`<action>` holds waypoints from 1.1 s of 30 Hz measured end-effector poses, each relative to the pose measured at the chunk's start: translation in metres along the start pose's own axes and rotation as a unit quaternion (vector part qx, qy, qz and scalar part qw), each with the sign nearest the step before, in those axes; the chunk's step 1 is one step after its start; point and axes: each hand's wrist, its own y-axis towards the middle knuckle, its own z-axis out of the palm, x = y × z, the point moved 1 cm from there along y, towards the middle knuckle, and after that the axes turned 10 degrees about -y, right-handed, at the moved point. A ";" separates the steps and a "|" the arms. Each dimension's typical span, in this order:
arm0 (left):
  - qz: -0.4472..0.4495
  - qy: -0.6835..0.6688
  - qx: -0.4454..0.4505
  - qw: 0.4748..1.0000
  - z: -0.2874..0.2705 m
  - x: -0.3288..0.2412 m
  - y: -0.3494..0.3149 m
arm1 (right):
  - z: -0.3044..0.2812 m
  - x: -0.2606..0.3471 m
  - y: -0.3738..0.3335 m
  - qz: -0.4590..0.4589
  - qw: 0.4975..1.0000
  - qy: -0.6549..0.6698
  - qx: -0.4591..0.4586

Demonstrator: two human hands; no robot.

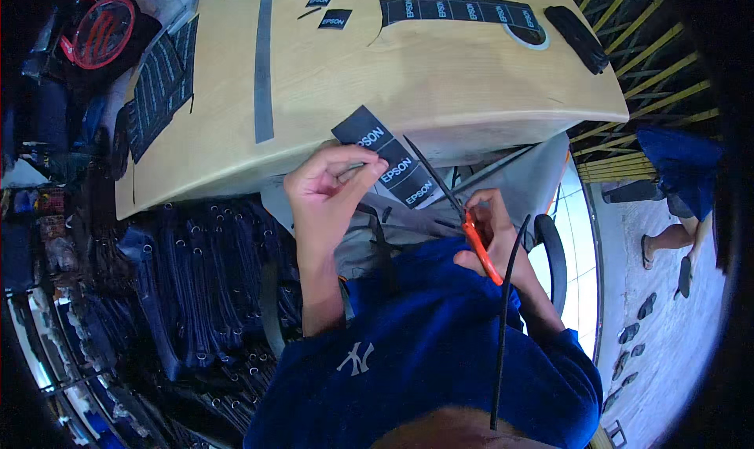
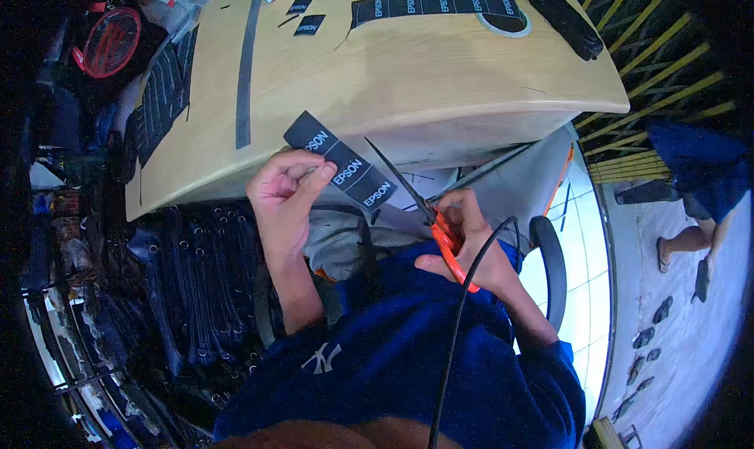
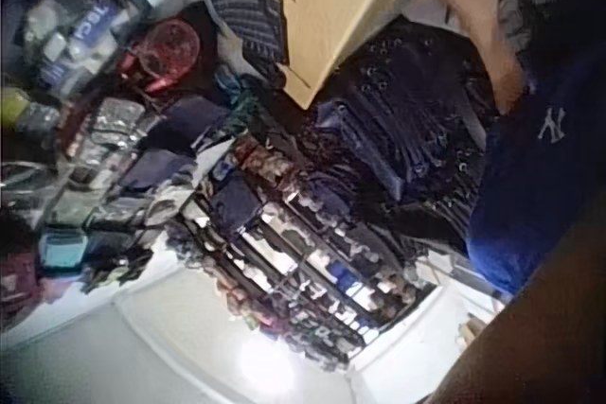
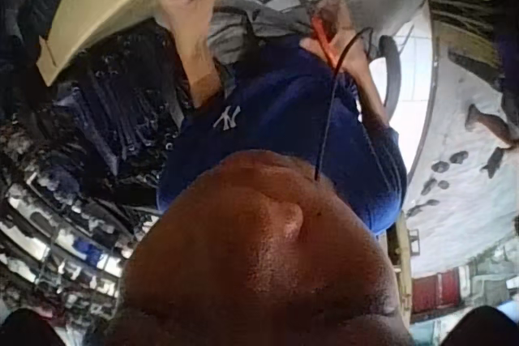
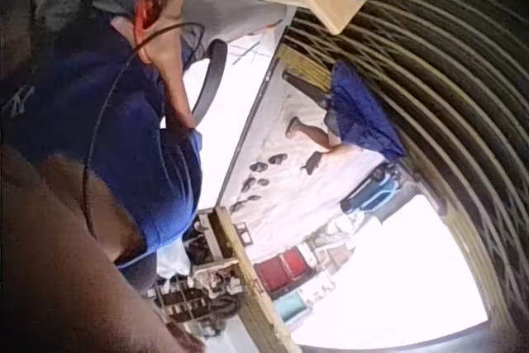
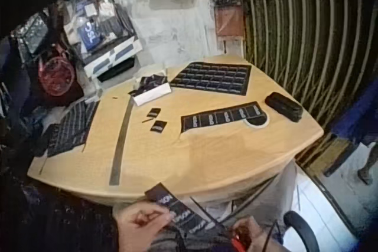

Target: Cutting individual brand tags from a printed sheet using scissors.

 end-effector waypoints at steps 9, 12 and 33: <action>-0.034 0.008 -0.016 0.999 -0.002 0.013 -0.014 | -0.003 -0.002 -0.006 -0.011 0.996 0.088 0.019; -0.101 -0.007 0.021 0.995 -0.001 0.006 -0.014 | -0.009 -0.005 -0.011 -0.006 0.990 0.141 0.028; -0.267 0.058 0.373 0.887 -0.026 0.009 -0.011 | -0.027 -0.031 -0.028 -0.039 0.962 0.044 0.268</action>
